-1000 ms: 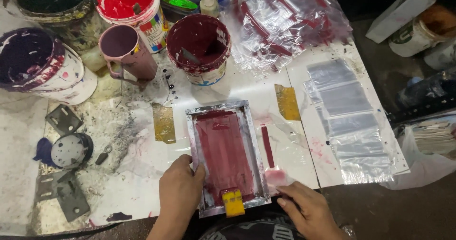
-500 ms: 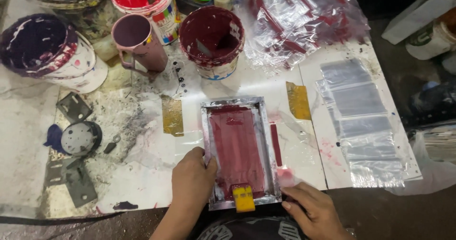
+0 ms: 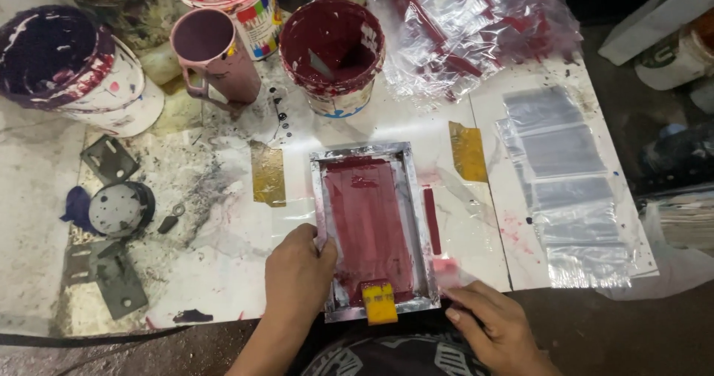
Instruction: The person pours dark red ink from a container into a rectangular metal tray and spreads it evenly using a yellow squeegee. They then pick up a clear plastic sheet and place it onto the work surface.
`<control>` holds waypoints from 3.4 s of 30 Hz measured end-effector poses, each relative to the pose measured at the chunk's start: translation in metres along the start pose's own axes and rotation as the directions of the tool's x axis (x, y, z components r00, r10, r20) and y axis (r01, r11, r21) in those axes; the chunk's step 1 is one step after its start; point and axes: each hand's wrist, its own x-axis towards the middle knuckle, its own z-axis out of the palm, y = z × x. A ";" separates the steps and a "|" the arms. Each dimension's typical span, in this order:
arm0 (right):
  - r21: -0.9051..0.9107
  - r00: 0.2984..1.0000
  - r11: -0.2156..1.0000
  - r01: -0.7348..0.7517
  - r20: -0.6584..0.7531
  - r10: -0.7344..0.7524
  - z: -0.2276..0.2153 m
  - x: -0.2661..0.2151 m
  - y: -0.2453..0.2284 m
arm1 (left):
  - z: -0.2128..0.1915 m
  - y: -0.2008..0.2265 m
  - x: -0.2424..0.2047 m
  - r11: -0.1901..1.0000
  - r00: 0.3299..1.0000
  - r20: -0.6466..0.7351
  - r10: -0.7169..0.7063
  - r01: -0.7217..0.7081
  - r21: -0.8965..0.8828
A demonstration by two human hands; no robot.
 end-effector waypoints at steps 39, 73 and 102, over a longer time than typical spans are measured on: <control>-0.086 0.999 0.996 0.028 0.024 -0.026 -0.001 -0.002 0.006 | 0.010 -0.001 0.003 0.999 1.000 -0.009 0.026 -0.026 0.030; -0.090 0.999 0.995 0.047 0.031 -0.045 -0.002 0.002 -0.001 | 0.012 -0.004 0.003 0.998 0.999 -0.004 0.043 -0.043 0.049; -0.117 0.996 0.989 0.087 0.019 -0.086 0.000 0.001 0.002 | 0.010 -0.001 0.003 0.999 0.999 0.034 0.012 -0.013 0.041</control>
